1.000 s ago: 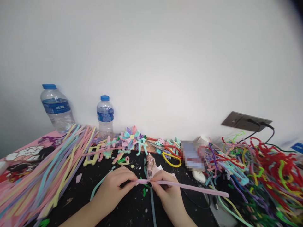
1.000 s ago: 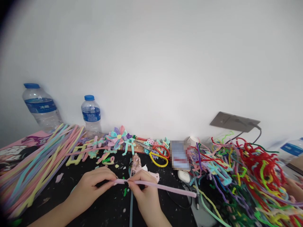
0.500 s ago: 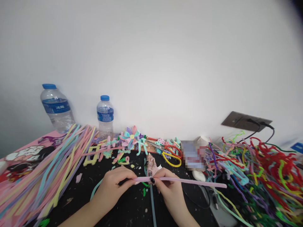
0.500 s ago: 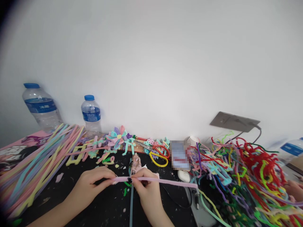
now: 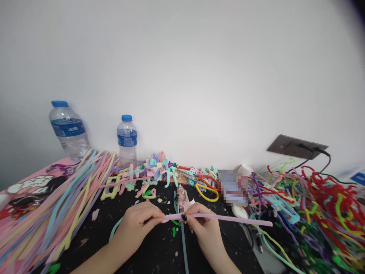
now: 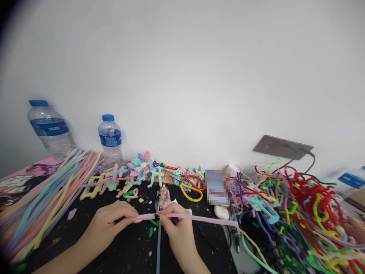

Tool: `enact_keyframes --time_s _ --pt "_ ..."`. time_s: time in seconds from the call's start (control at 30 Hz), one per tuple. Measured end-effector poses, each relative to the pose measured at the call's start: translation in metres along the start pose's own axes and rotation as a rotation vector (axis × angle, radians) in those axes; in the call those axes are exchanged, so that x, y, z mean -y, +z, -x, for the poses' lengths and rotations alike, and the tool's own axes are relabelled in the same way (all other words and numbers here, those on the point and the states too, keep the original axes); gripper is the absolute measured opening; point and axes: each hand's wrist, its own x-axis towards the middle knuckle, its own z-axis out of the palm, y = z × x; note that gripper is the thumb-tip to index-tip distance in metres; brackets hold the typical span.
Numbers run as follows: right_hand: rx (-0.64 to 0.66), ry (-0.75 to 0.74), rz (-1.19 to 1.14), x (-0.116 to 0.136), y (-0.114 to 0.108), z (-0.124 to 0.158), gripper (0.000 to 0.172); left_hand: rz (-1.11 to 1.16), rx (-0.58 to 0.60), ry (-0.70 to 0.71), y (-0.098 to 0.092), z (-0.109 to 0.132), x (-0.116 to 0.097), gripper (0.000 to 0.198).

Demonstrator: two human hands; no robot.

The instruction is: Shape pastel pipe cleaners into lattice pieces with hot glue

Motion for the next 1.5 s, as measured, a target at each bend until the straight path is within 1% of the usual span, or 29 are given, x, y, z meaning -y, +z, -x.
enact_keyframes --time_s 0.1,0.23,0.37,0.5,0.7,0.87,0.97,1.13,1.3,1.5 --pt "-0.001 0.010 -0.010 0.000 0.000 0.000 0.011 -0.003 -0.004 0.000 0.000 0.000 -0.001 0.013" --pt "-0.010 0.022 -0.048 -0.001 0.000 -0.001 0.011 0.003 -0.002 -0.059 0.000 -0.001 -0.002 0.008" --pt "-0.013 0.029 -0.115 -0.003 0.001 -0.001 0.010 0.024 0.008 -0.098 0.000 -0.003 -0.004 0.008" --pt "0.008 0.026 -0.156 -0.001 0.003 -0.001 0.008 0.076 0.033 -0.085 0.000 -0.003 -0.004 0.012" --pt "0.003 0.008 -0.137 0.004 0.003 0.000 0.007 0.119 0.027 -0.078 0.000 -0.001 -0.008 0.012" --pt "0.023 0.002 -0.142 0.007 0.003 0.000 0.006 0.145 0.031 -0.078 -0.001 -0.002 -0.010 0.014" --pt "0.051 -0.027 -0.110 0.008 0.003 0.000 0.003 0.162 0.050 -0.048 -0.001 -0.003 -0.010 0.015" --pt "0.107 -0.074 0.011 0.010 0.006 0.004 0.007 0.188 0.121 -0.026 0.000 -0.003 -0.012 0.016" --pt "0.185 -0.107 -0.020 0.011 0.010 0.007 0.010 0.189 0.168 -0.020 0.002 -0.002 -0.014 0.017" --pt "0.169 -0.103 -0.023 0.009 0.011 0.007 0.003 0.214 0.204 -0.059 0.003 0.000 -0.018 0.019"
